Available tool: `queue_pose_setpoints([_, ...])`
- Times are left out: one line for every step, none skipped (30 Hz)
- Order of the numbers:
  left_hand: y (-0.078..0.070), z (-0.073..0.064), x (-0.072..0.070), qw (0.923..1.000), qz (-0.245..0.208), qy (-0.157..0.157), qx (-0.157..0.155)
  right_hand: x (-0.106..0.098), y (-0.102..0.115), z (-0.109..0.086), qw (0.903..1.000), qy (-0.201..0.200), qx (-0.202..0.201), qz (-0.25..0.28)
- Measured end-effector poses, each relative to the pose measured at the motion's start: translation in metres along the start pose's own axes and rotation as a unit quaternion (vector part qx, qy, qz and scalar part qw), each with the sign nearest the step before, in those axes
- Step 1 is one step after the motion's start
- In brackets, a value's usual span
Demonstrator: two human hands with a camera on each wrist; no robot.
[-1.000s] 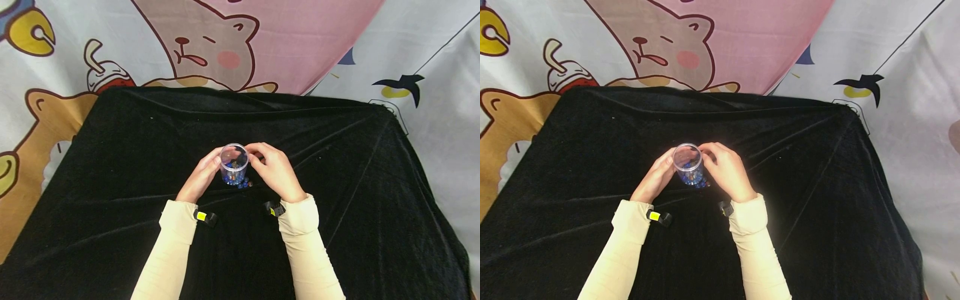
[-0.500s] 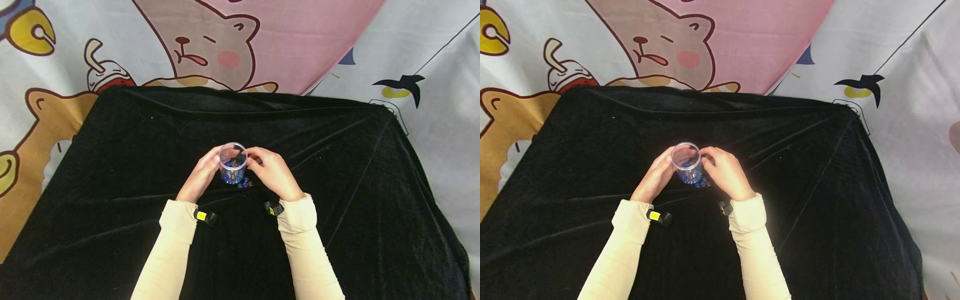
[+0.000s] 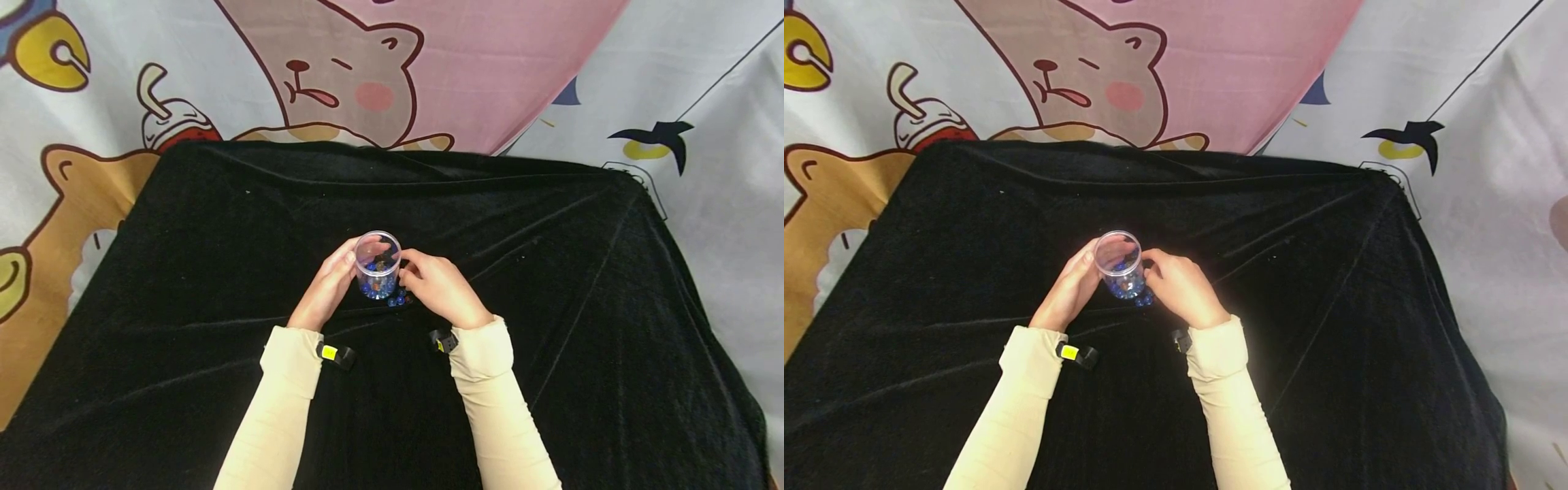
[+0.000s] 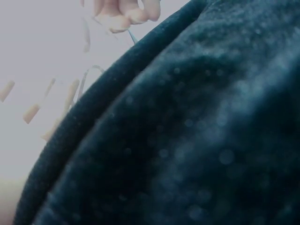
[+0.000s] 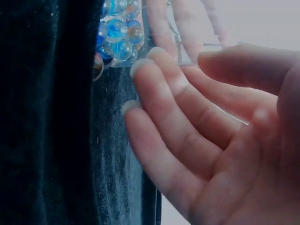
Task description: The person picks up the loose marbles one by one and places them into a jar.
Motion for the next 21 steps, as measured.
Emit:
queue_pose_setpoints([0.0,0.0,0.0,1.0,0.003,0.001,0.001,0.001,0.0,0.0,1.0,0.006,0.002,-0.004])
queue_pose_setpoints([0.003,0.0,-0.002,1.0,0.004,0.0,0.002,0.002,0.0,0.0,0.9999,0.012,0.005,-0.005])
queue_pose_setpoints([0.003,0.0,-0.002,1.0,0.005,0.001,0.002,0.002,-0.001,-0.001,0.9998,0.017,0.007,-0.008])
queue_pose_setpoints([0.005,0.001,-0.003,1.0,0.006,-0.001,0.001,0.003,-0.001,-0.001,0.9997,0.022,0.009,-0.011])
queue_pose_setpoints([0.008,0.001,-0.005,1.0,0.005,-0.002,-0.001,0.003,-0.001,-0.001,0.9995,0.027,0.012,-0.013])
queue_pose_setpoints([0.01,0.001,-0.006,1.0,0.005,-0.004,-0.002,0.004,-0.002,-0.001,0.9993,0.032,0.014,-0.015])
queue_pose_setpoints([0.012,0.001,-0.008,1.0,0.004,-0.006,-0.003,0.005,-0.002,-0.001,0.999,0.038,0.017,-0.017])
queue_pose_setpoints([0.014,0.002,-0.009,0.9999,0.003,-0.01,-0.007,0.006,-0.003,-0.001,0.9986,0.046,0.02,-0.018])
queue_pose_setpoints([0.014,0.002,-0.009,0.9999,0.002,-0.012,-0.012,0.008,-0.004,-0.001,0.9981,0.054,0.023,-0.021])
queue_pose_setpoints([0.017,0.002,-0.011,0.9997,0.0,-0.016,-0.017,0.009,-0.005,-0.001,0.9975,0.062,0.027,-0.022])
queue_pose_setpoints([0.017,0.002,-0.01,0.9996,-0.001,-0.016,-0.021,0.011,-0.006,-0.001,0.9969,0.069,0.031,-0.022])
queue_pose_setpoints([0.017,0.002,-0.01,0.9996,-0.002,-0.016,-0.024,0.012,-0.006,-0.001,0.9963,0.075,0.034,-0.024])
queue_pose_setpoints([0.019,0.002,-0.01,0.9995,-0.004,-0.017,-0.028,0.013,-0.007,-0.001,0.9959,0.079,0.037,-0.025])
queue_pose_setpoints([0.02,0.001,-0.011,0.9993,-0.006,-0.018,-0.032,0.013,-0.007,-0.001,0.9956,0.081,0.039,-0.026])
queue_pose_setpoints([0.021,0.001,-0.011,0.9993,-0.008,-0.016,-0.033,0.014,-0.008,-0.001,0.9955,0.082,0.039,-0.027])
queue_pose_setpoints([0.022,0.001,-0.011,0.9993,-0.011,-0.015,-0.034,0.014,-0.008,-0.001,0.9955,0.081,0.04,-0.027])
queue_pose_setpoints([0.022,0.001,-0.011,0.9992,-0.015,-0.014,-0.033,0.014,-0.008,-0.001,0.9956,0.08,0.04,-0.028])
queue_pose_setpoints([0.023,0.001,-0.011,0.9992,-0.019,-0.013,-0.034,0.014,-0.009,-0.001,0.9958,0.078,0.04,-0.029])
queue_pose_setpoints([0.023,0.001,-0.011,0.9991,-0.021,-0.013,-0.034,0.014,-0.009,-0.001,0.9959,0.077,0.039,-0.029])
queue_pose_setpoints([0.023,0.001,-0.011,0.999,-0.023,-0.013,-0.036,0.014,-0.009,-0.001,0.9959,0.076,0.039,-0.029])
queue_pose_setpoints([0.023,0.002,-0.011,0.9989,-0.025,-0.014,-0.036,0.015,-0.009,-0.001,0.9958,0.077,0.04,-0.03])
Point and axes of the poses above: each hand's wrist, its own z-axis towards the middle knuckle, its own x-axis out of the palm, y = z × x, the point moved 6 cm from there along z, towards the middle knuckle, and after that the axes turned 7 degrees about -z, right-handed, at the moved point
